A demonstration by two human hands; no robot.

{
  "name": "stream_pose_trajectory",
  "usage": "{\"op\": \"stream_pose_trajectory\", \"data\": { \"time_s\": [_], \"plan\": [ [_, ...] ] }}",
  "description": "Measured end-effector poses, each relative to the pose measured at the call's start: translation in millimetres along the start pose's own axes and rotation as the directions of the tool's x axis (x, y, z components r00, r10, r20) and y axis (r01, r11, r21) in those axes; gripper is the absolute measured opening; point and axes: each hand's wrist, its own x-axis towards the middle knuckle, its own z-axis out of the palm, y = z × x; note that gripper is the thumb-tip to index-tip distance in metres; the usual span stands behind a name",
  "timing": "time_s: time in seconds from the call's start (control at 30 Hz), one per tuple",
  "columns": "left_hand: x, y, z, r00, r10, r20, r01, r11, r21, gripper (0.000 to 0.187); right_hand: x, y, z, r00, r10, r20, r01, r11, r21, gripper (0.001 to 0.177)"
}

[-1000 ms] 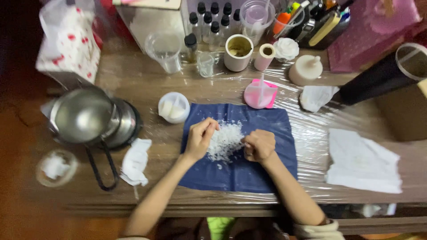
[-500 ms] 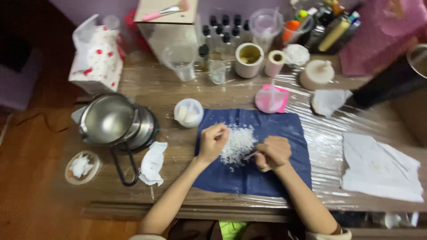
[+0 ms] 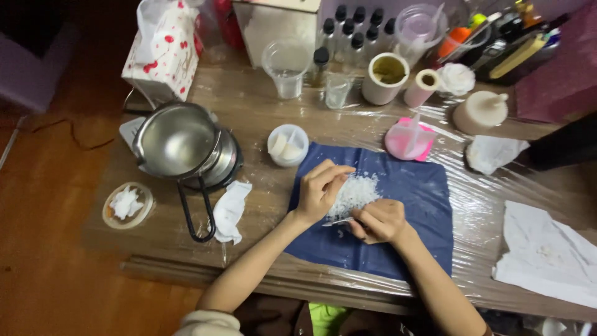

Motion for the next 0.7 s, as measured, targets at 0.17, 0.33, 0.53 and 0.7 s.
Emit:
{"op": "stream_pose_trajectory", "data": {
  "time_s": [0.17,0.33,0.53,0.7],
  "plan": [
    [-8.4,-3.4,-0.2,0.998,-0.055,0.007,0.055,0.998,0.0,0.026,2.8,-7.8,-5.1,0.997,0.062,-0.049,-0.06,0.998,0.034,0.024],
    [-11.2,-9.1,5.6,0.993,-0.113,-0.022,0.114,0.993,0.034,0.028,6.4,-46.8,-56.3,0.998,0.065,-0.013,-0.063,0.992,0.112,0.029],
    [-9.9,-8.9,7.3,0.999,-0.04,-0.024,0.042,0.996,0.082,0.024,17.4,-50.0,-56.9,0.933,0.338,-0.12,-0.348,0.934,-0.076,0.027],
    [-6.8,-10.6,8.1,0.999,0.032,0.032,-0.035,0.995,0.094,0.016,27.1,0.8,-31.9,0.47,0.809,-0.351,-0.63,0.587,0.509,0.019]
  ]
}}
